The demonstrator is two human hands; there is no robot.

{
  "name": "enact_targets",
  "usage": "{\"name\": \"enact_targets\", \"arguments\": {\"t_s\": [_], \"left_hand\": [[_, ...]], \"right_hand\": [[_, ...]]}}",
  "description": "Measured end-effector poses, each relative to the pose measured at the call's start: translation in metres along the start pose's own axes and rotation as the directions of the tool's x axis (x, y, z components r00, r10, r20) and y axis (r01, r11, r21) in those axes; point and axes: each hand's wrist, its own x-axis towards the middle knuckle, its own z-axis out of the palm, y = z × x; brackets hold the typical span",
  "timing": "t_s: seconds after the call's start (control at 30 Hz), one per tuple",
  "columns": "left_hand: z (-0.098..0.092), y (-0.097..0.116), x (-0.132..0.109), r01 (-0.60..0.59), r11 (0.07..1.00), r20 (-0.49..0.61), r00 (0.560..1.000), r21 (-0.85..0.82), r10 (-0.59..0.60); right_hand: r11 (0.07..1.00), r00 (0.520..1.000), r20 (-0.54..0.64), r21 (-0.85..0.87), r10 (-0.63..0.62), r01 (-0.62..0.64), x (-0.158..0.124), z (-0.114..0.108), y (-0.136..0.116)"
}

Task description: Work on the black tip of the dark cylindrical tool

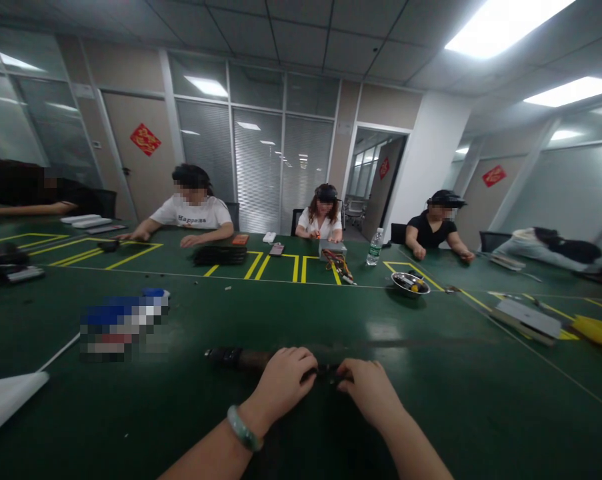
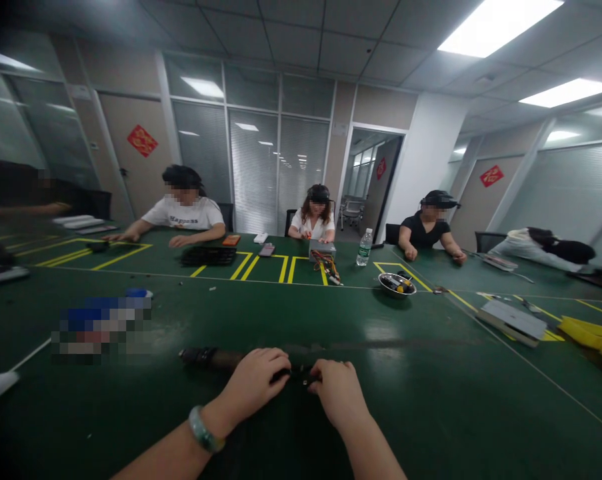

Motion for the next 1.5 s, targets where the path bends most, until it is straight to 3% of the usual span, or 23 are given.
{"name": "enact_targets", "arguments": {"t_s": [0.17, 0.5, 0.77, 1.0, 1.37, 1.5], "left_hand": [[0.002, -0.005, 0.003, 0.001, 1.000, 0.002, 1.000, -0.023, -0.001], [0.004, -0.008, 0.006, 0.026, 0.998, 0.017, 1.000, -0.060, -0.025], [0.005, -0.008, 0.007, 0.030, 0.998, 0.007, 1.000, -0.049, -0.030], [0.008, -0.009, 0.007, 0.030, 0.999, 0.001, 1.000, -0.032, -0.030], [0.008, -0.007, 0.006, 0.057, 0.997, -0.009, 0.998, -0.049, -0.058], [0.005, -0.008, 0.005, 0.015, 0.999, -0.005, 1.000, -0.048, -0.015]], "right_hand": [[0.998, 0.997, 0.050, 0.003, 0.063, -0.063, 0.001, -0.003, 0.002], [0.945, 0.997, -0.029, 0.321, 0.071, -0.058, 0.016, 0.027, -0.011], [0.967, 0.988, -0.149, 0.243, -0.036, 0.071, 0.012, 0.039, -0.018], [0.966, 0.991, -0.112, 0.241, -0.070, 0.096, 0.012, 0.036, -0.017], [0.955, 0.985, -0.152, 0.273, -0.077, 0.117, 0.011, 0.035, -0.017], [0.948, 0.984, -0.149, 0.288, -0.096, 0.136, 0.011, 0.031, -0.017]]}}
